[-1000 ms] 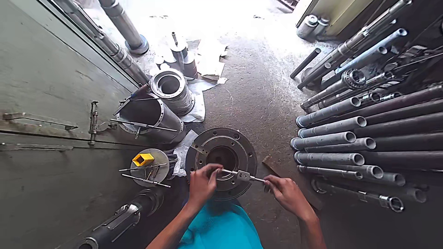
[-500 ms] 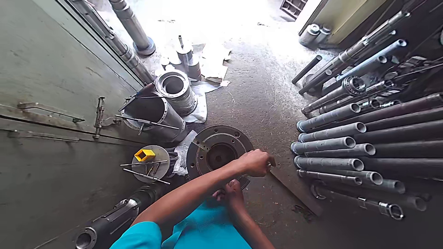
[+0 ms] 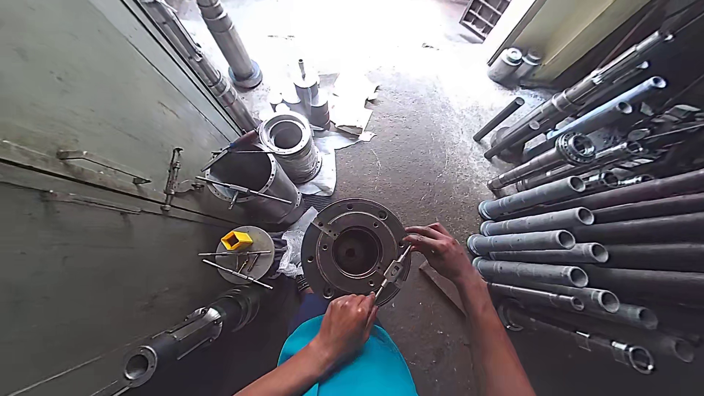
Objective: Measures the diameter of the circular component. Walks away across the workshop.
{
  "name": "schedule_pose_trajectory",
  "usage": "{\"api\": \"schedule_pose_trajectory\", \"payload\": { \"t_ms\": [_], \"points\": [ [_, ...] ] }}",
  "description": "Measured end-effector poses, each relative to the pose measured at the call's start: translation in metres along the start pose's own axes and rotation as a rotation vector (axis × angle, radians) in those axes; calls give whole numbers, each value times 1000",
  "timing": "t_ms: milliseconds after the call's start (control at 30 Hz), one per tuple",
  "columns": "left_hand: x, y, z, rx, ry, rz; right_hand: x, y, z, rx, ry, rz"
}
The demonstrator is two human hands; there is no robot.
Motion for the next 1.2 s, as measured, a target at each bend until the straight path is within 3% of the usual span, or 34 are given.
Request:
{"api": "schedule_pose_trajectory", "payload": {
  "t_ms": [133, 300, 400, 500, 633, 767, 867, 967, 1067, 1133, 1200],
  "points": [
    [-18, 30, 13, 78, -24, 114, -5, 7, -41, 75, 120, -159],
    [-23, 64, 64, 259, -160, 209, 17, 56, -110, 363, -91, -231],
    [-2, 68, 112, 403, -62, 197, 41, 101, -125, 441, -179, -222],
    [2, 65, 125, 468, 26, 145, 45, 101, -130, 439, -108, -169],
    [-20, 70, 77, 260, -34, 50, 14, 51, -120, 489, 10, -168],
    [-20, 52, 12, -45, -102, -73, -6, 13, -77, 475, -65, -147],
    [-16, 64, 4, -275, -157, -306, -8, 3, -71, 528, 84, -63],
    [-4, 91, 40, -528, -74, -617, 5, 11, -99, 599, 348, 152],
    [18, 88, 109, -499, 152, -751, 60, 55, -116, 576, 595, 658],
    [41, 51, 150, -339, 357, -674, 103, 95, -107, 660, 540, 1038],
    [63, -1, 168, -113, 583, -495, 130, 123, -85, 854, 247, 1277]
  ]
}}
Point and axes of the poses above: each hand's wrist, its own z-axis towards the middle knuckle, its own x-axis out of the palm, y = z × x, the point moved 9 cm from there along z, towards the middle knuckle, and after that the axes turned 6 degrees about x, right-handed, at the moved point
